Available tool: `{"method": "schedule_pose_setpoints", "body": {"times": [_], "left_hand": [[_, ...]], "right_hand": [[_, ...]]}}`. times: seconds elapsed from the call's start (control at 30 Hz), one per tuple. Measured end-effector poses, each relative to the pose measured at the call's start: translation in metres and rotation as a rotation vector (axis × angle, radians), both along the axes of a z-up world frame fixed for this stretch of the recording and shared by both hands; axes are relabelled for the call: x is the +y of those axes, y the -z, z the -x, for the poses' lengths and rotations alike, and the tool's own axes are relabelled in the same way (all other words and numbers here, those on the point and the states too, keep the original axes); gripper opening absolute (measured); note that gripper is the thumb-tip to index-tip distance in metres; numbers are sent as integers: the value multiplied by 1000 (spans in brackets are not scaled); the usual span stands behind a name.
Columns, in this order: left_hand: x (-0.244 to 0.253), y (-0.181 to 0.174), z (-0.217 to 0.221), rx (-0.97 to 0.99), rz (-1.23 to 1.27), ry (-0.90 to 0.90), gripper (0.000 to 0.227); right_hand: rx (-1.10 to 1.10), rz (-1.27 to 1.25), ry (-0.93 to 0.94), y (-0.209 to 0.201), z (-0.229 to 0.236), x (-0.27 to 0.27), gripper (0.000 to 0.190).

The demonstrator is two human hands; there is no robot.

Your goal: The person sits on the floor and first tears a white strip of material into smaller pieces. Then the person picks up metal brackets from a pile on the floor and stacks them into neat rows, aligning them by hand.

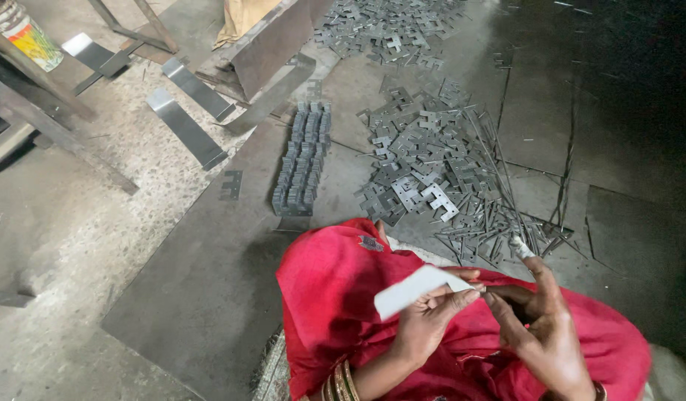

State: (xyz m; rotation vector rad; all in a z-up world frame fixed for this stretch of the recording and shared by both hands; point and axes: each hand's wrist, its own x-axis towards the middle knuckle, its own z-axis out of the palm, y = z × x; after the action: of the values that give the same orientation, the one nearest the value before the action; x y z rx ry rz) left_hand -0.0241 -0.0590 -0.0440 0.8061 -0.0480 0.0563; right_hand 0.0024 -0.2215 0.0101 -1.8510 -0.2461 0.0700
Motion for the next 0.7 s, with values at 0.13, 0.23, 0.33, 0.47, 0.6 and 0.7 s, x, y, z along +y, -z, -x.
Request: {"method": "schedule_pose_setpoints", "body": {"times": [0.13,0.23,0.33,0.47,0.6,0.7], "left_hand": [[3,-9,4,-197,-15,-173,22],[1,-14,8,-135,-24,-248,19],[0,-8,8,-1,36,-260,17],[-11,18,0,97,155,-220,16],[-10,29,-6,-57,76,8,15],[24,27,-9,11,127,-9,15]], "right_hand": [[0,-49,-14,5,2,3,83],[-154,-136,-5,8,4,16,83],[-179,-40,88,16,2,23,88],[-194,11,145,44,-5,12,86],[-214,-77,57,64,-30,48,84],[-210,-107,-39,62,-49,100,82]]}}
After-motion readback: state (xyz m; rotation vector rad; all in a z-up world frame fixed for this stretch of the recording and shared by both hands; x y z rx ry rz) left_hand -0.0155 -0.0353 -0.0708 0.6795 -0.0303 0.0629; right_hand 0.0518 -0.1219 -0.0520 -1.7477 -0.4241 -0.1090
